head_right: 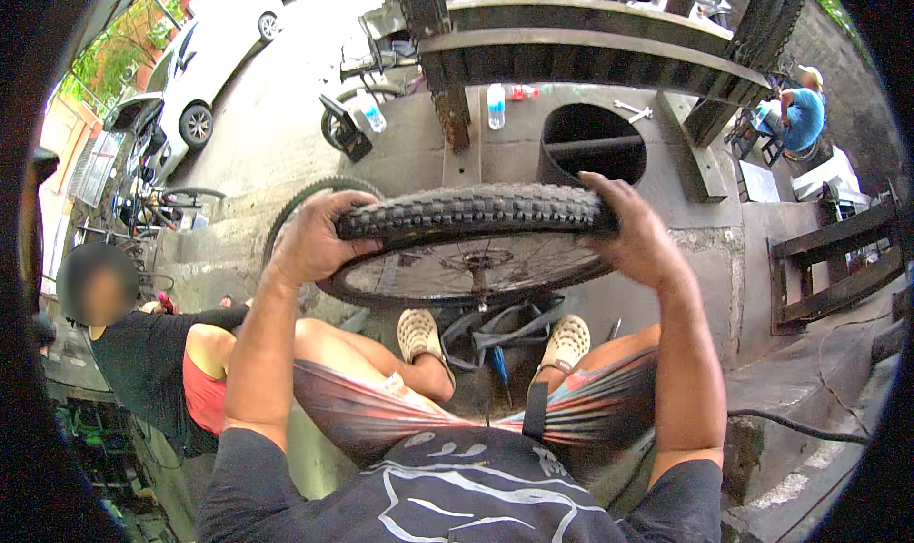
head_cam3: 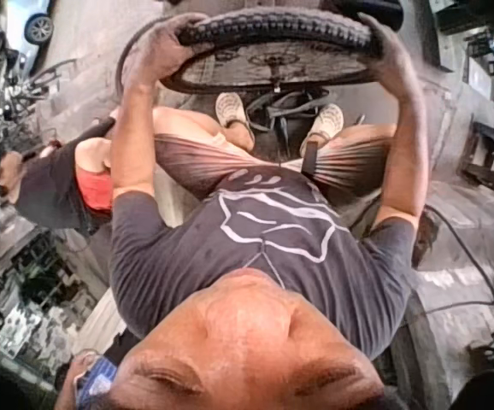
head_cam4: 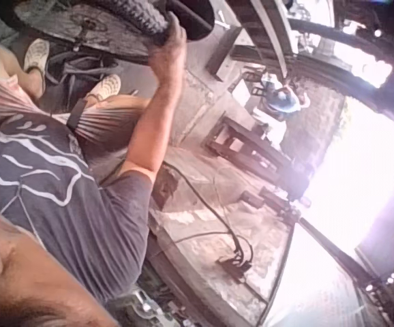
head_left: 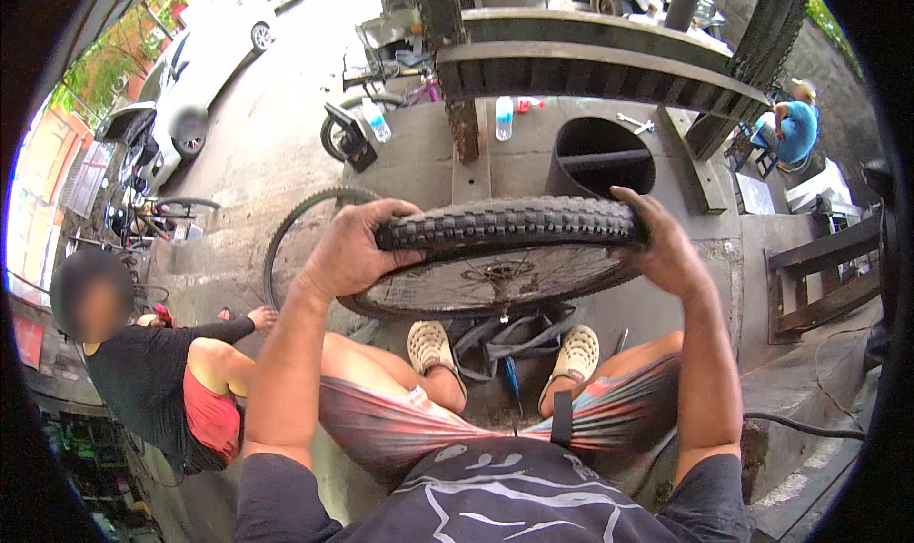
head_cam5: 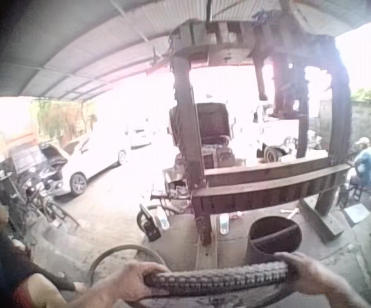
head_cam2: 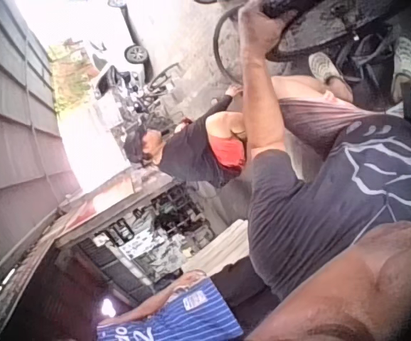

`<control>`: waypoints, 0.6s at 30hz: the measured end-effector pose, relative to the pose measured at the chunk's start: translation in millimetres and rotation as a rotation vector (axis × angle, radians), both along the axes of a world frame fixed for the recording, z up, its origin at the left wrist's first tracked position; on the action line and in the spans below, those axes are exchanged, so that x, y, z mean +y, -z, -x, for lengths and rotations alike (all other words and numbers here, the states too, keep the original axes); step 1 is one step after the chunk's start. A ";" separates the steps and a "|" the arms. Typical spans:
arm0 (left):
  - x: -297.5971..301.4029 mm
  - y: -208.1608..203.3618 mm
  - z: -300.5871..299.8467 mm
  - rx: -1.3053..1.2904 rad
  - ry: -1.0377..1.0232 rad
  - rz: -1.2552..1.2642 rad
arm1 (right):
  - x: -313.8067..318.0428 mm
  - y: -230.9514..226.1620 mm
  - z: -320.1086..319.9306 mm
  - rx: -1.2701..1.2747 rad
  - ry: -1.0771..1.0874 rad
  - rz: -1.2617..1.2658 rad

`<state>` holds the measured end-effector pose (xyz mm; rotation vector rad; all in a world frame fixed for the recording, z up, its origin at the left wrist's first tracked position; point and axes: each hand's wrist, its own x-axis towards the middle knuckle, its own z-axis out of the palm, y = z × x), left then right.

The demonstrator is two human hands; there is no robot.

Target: The person removes a bicycle tire from the rim, inspects the inner tube, and reassembles the tire onto the wheel using tire levers. The person works on the wheel while sitting on the ground in a workshop area.

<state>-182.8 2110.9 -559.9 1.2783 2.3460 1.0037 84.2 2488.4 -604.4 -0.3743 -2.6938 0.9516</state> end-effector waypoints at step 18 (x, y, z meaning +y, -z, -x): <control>118.5 -42.0 -35.1 -0.149 0.219 0.243 | -179.4 -57.9 -5.9 0.102 0.080 1.605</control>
